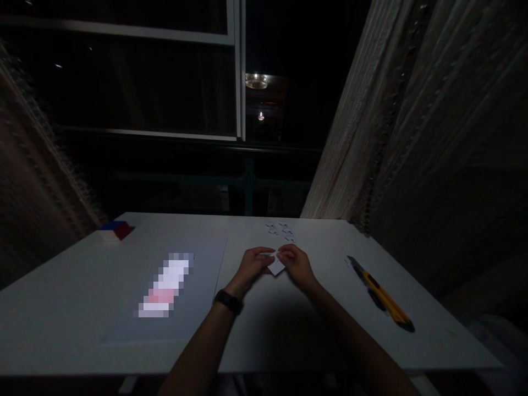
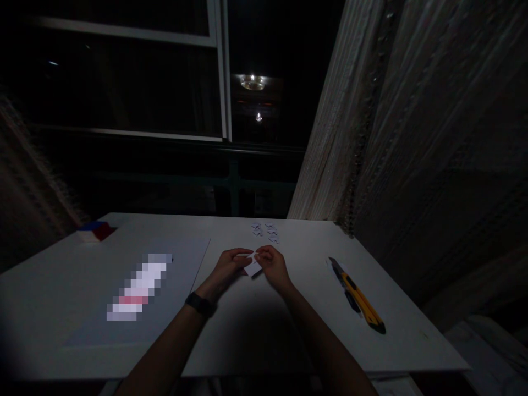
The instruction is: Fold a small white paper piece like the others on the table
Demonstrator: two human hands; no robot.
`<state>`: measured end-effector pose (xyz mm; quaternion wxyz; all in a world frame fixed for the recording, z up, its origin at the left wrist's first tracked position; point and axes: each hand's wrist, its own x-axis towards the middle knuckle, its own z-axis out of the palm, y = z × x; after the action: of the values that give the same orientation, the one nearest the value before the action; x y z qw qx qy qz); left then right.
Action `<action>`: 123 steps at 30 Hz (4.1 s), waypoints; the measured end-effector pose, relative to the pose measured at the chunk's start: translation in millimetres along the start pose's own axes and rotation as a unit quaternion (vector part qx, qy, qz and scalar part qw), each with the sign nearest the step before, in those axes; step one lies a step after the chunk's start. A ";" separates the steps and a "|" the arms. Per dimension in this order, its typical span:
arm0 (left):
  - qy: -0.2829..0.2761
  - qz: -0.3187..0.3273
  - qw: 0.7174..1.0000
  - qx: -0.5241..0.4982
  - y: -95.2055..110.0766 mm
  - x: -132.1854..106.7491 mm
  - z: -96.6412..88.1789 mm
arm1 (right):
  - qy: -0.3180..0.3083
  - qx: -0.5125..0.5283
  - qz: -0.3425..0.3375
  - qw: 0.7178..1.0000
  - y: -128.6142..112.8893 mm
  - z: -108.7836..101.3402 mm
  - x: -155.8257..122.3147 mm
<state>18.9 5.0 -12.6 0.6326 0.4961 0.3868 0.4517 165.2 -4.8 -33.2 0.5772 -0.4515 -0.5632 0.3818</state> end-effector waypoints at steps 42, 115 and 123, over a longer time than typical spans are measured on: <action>0.046 0.199 0.930 0.305 -4.3 4.6 -1.4 | -0.055 -0.016 0.033 0.998 -6.3 4.6 -6.4; -0.018 0.254 0.864 0.434 5.4 -5.5 0.5 | -0.106 0.015 0.025 0.994 -11.2 -6.8 -3.7; -0.018 0.254 0.857 0.449 5.9 -7.0 1.1 | -0.099 0.018 0.030 0.995 -11.4 -5.0 -3.1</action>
<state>16.7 -1.5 -6.3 0.2112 0.8152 0.3967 0.3652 169.2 -11.6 -23.1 0.5150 -0.4180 -0.5969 0.4514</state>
